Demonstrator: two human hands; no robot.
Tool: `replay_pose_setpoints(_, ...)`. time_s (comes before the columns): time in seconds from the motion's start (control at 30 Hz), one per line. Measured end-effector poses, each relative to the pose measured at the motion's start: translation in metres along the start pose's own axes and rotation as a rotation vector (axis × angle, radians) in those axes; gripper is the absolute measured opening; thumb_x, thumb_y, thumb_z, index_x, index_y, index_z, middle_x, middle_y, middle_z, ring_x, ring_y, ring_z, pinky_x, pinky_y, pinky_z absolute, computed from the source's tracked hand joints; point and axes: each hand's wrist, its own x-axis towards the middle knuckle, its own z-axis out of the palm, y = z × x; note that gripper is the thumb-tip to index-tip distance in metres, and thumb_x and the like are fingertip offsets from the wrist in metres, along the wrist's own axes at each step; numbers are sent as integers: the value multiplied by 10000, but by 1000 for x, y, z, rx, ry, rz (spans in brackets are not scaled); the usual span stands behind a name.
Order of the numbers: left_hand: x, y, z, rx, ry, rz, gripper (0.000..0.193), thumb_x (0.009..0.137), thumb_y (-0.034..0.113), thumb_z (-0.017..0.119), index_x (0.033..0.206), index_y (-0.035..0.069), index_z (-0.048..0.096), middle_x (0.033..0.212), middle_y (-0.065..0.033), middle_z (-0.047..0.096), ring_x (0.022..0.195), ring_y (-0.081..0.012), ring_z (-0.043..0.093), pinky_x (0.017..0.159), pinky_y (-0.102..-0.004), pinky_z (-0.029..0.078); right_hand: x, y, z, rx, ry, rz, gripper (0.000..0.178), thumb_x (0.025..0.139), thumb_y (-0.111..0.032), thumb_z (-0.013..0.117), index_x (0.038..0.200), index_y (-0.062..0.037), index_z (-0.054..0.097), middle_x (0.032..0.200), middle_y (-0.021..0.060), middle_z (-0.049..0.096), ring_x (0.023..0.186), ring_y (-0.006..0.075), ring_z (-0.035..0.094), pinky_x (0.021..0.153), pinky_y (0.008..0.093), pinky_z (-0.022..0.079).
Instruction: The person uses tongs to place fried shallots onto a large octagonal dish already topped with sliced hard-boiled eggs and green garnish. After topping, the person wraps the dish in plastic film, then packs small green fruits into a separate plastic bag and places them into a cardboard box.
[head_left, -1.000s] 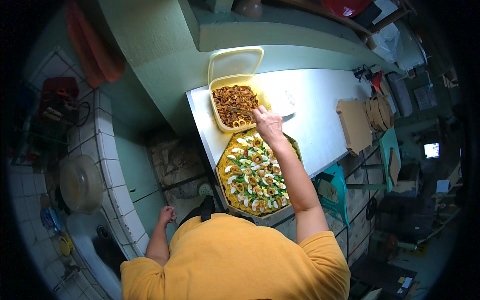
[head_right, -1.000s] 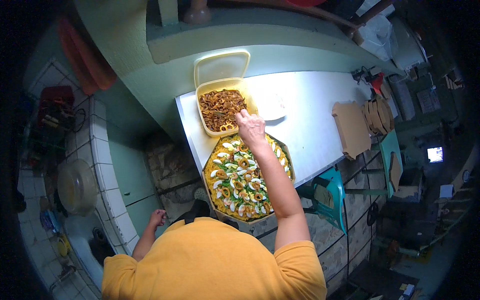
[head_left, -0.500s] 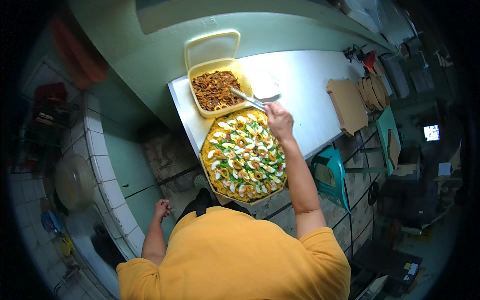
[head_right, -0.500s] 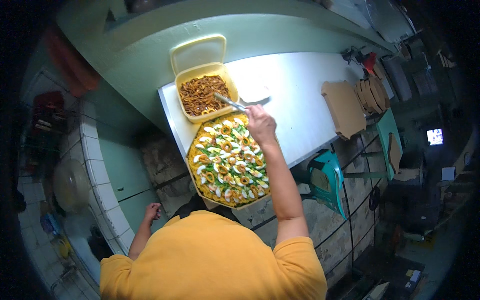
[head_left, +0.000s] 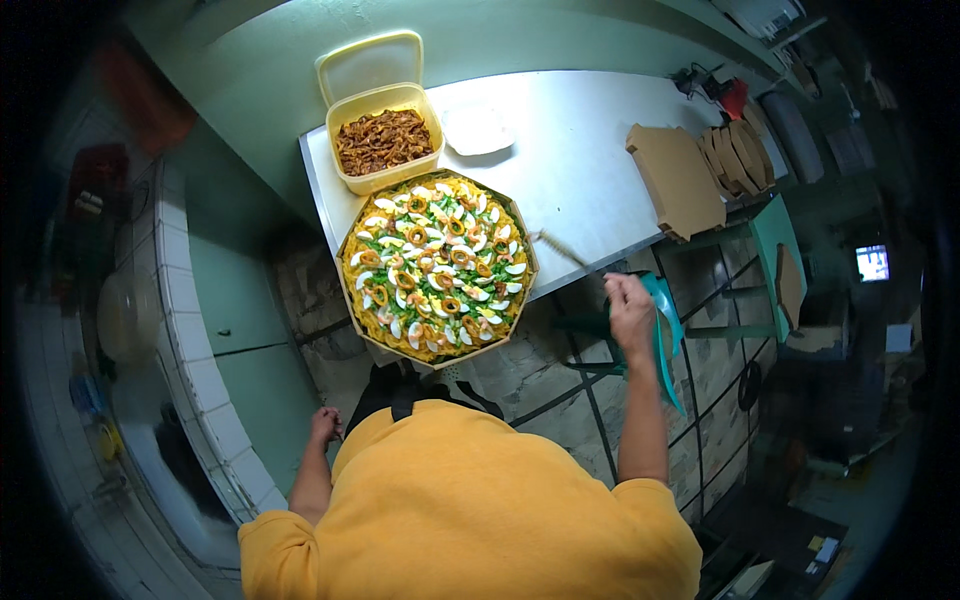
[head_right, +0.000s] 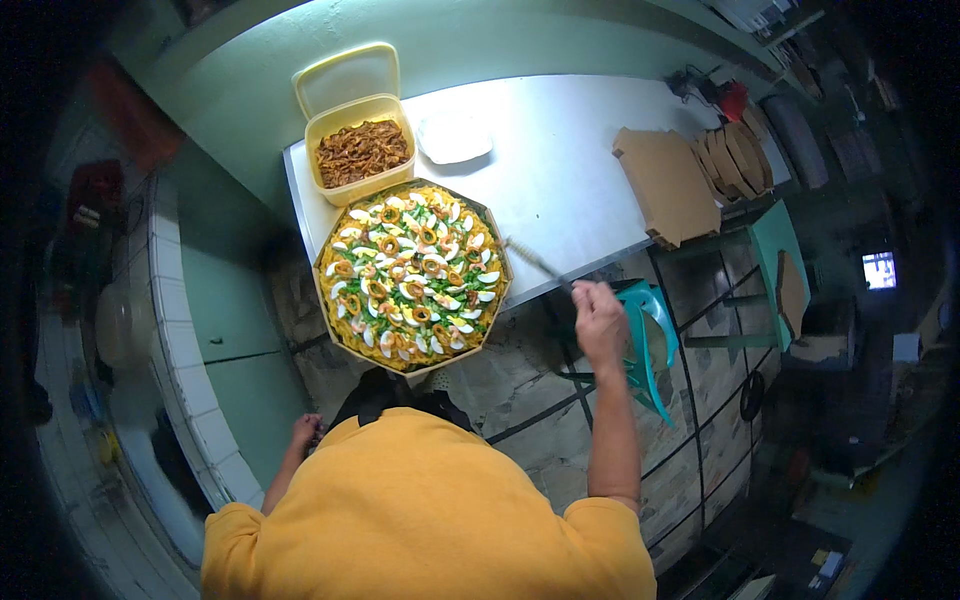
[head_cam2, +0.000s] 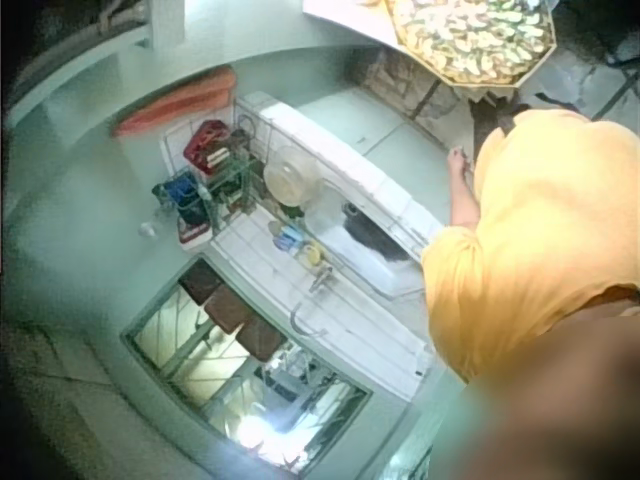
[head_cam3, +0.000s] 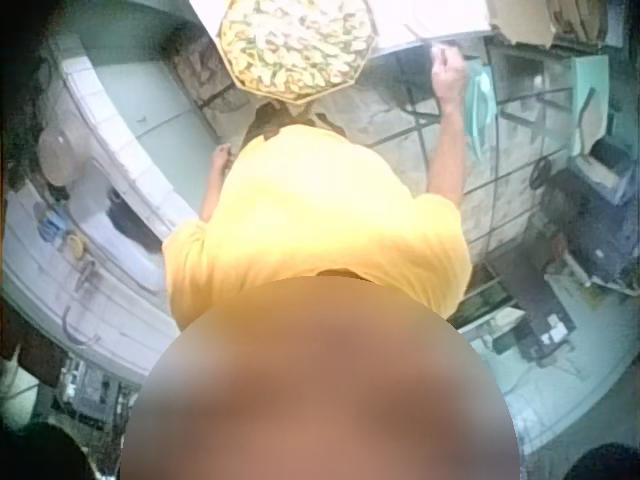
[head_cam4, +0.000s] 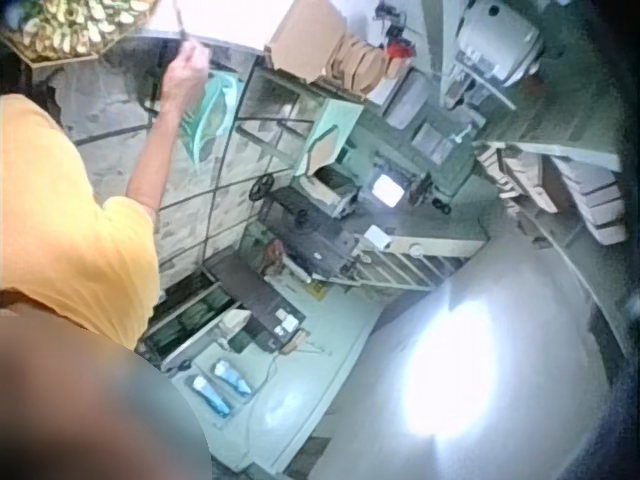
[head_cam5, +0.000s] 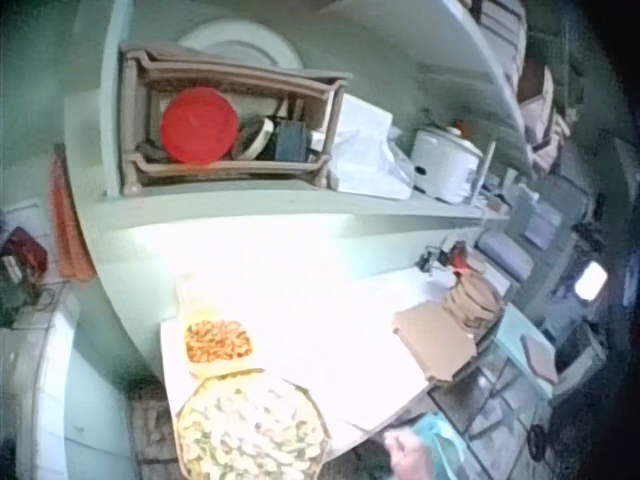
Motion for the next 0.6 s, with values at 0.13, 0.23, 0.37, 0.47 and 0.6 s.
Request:
replay_pose_setpoints(0.13,-5,-3,14,45,-7,47,159,937,267,582,1013,131,610,770,-20,625,518,-124,564,456,-295,462,-46,-8,17,43,-179,62,156,914,-209,600,894,-85,692,829,93,641,732,322,636,641,410,490)
replay_pose_setpoints(0.23,-15,-8,22,-11,-25,50,152,934,263,584,1001,130,613,770,-21,627,518,-121,563,458,-298,463,-55,-17,35,19,-208,-52,163,923,-228,579,937,-101,681,858,82,630,747,333,639,648,429,500)
replay_pose_setpoints(0.37,-24,-13,27,-2,9,39,148,936,262,583,1000,132,612,766,-25,629,518,-121,563,457,-295,460,-52,-28,51,-46,-297,-91,168,933,-225,558,969,-103,668,875,87,617,760,342,643,656,442,505)
replay_pose_setpoints(0.47,-18,-12,29,-32,12,54,148,937,264,582,1002,134,611,762,-26,630,509,-124,561,452,-293,456,-46,-29,48,-34,-284,-93,183,937,-221,552,974,-86,669,882,101,618,764,347,643,664,448,505)
replay_pose_setpoints(0.6,-11,-17,32,-54,-21,56,151,938,261,576,1013,135,611,765,-25,633,501,-125,561,442,-293,453,-26,-25,34,93,-205,-56,201,938,-211,560,939,-55,686,825,112,625,746,344,629,653,417,488)
